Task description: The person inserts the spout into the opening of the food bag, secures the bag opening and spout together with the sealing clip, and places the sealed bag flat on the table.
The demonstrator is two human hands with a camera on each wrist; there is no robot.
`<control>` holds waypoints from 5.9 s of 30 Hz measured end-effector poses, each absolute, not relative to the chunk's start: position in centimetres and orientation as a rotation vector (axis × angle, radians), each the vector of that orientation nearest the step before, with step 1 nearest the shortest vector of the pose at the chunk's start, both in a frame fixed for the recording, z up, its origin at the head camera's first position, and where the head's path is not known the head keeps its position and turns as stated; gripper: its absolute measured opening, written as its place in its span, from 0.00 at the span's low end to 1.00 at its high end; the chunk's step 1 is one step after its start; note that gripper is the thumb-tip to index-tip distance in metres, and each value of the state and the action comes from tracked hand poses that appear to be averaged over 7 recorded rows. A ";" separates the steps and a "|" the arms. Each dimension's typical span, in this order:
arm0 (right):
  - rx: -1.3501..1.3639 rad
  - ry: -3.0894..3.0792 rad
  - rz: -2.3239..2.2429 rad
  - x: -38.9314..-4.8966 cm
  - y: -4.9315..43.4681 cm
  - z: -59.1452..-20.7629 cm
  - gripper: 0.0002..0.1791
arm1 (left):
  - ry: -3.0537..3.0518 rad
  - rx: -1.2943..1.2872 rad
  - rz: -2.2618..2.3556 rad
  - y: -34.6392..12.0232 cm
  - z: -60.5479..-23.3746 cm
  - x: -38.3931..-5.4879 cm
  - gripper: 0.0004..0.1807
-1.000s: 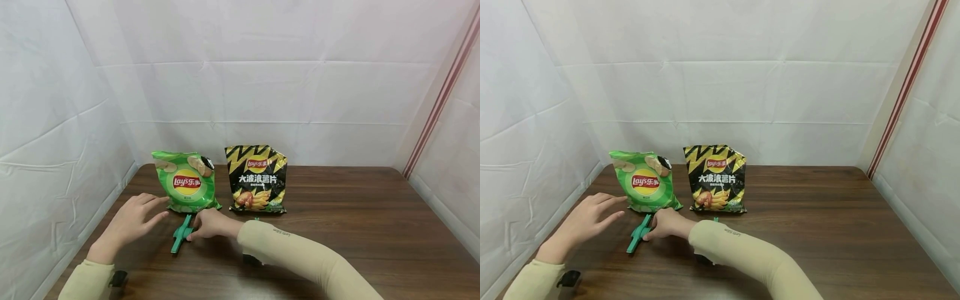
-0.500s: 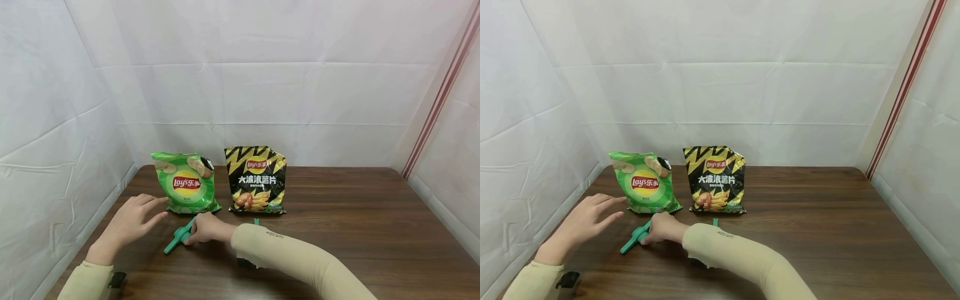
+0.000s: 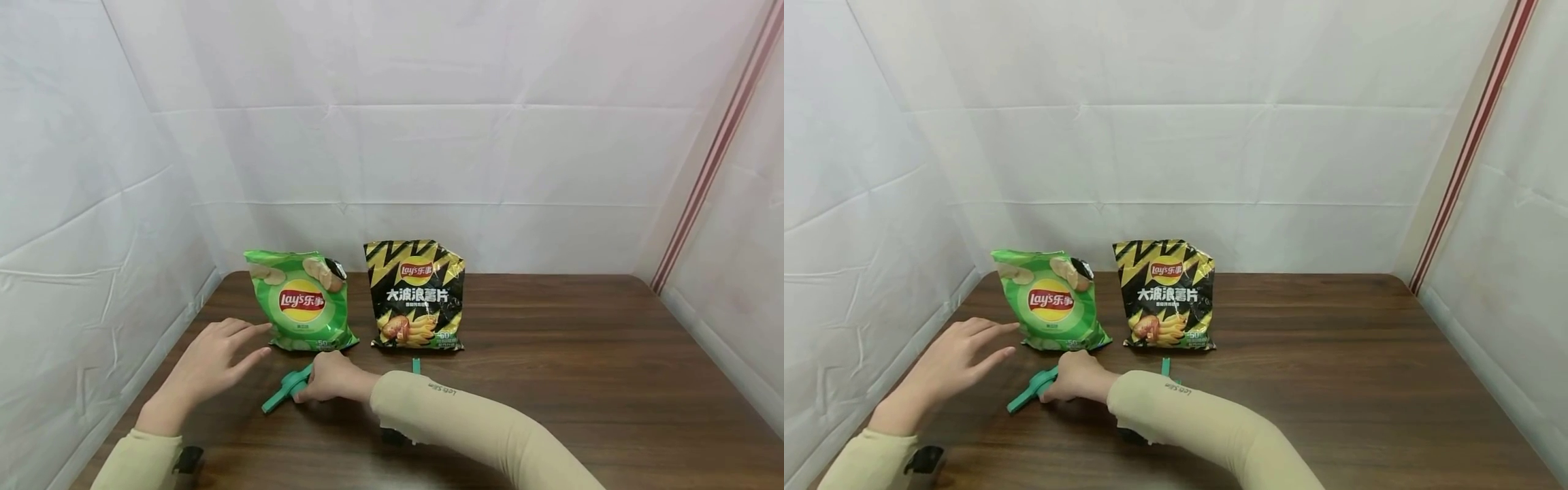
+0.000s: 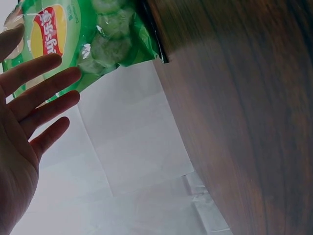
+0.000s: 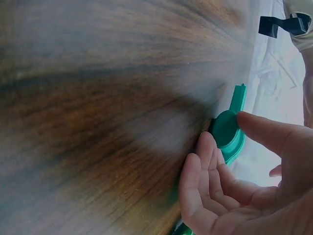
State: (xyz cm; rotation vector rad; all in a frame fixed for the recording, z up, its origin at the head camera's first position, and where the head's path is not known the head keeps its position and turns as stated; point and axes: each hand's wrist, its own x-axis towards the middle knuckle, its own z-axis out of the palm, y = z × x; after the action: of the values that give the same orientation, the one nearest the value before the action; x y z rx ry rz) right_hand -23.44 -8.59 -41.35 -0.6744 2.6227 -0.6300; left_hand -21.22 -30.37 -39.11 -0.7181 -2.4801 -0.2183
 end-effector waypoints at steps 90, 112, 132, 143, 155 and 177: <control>-0.934 2.520 -0.926 -22.9 -4.4 -36.9 0.09 | -2.535 -0.937 -0.861 -26.1 -37.9 -21.6 0.12; -0.913 2.542 -1.061 -23.3 -3.6 -37.3 0.10 | -2.628 -0.691 -1.280 -25.9 -37.4 -21.0 0.12; -0.812 2.335 -1.434 -24.0 -2.6 -38.3 0.13 | -2.491 -0.677 -1.584 -27.2 -38.5 -21.1 0.10; -0.820 2.379 -1.642 -23.7 -2.6 -38.6 0.12 | -2.406 -0.745 -1.785 -27.0 -38.4 -21.1 0.10; -0.883 2.471 -1.534 -23.9 -2.2 -38.5 0.12 | -2.497 -0.713 -1.704 -26.9 -38.8 -21.3 0.10; -0.871 2.537 -1.507 -23.9 -1.9 -38.3 0.16 | -2.649 -0.532 -1.499 -26.6 -38.3 -21.3 0.14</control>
State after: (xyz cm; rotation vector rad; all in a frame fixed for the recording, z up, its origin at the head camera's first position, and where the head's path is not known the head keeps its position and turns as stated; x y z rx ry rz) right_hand -23.91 -1.85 -38.29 -0.8709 2.5366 -1.5065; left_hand -21.25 -26.64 -38.30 -0.5324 -2.6492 -1.4986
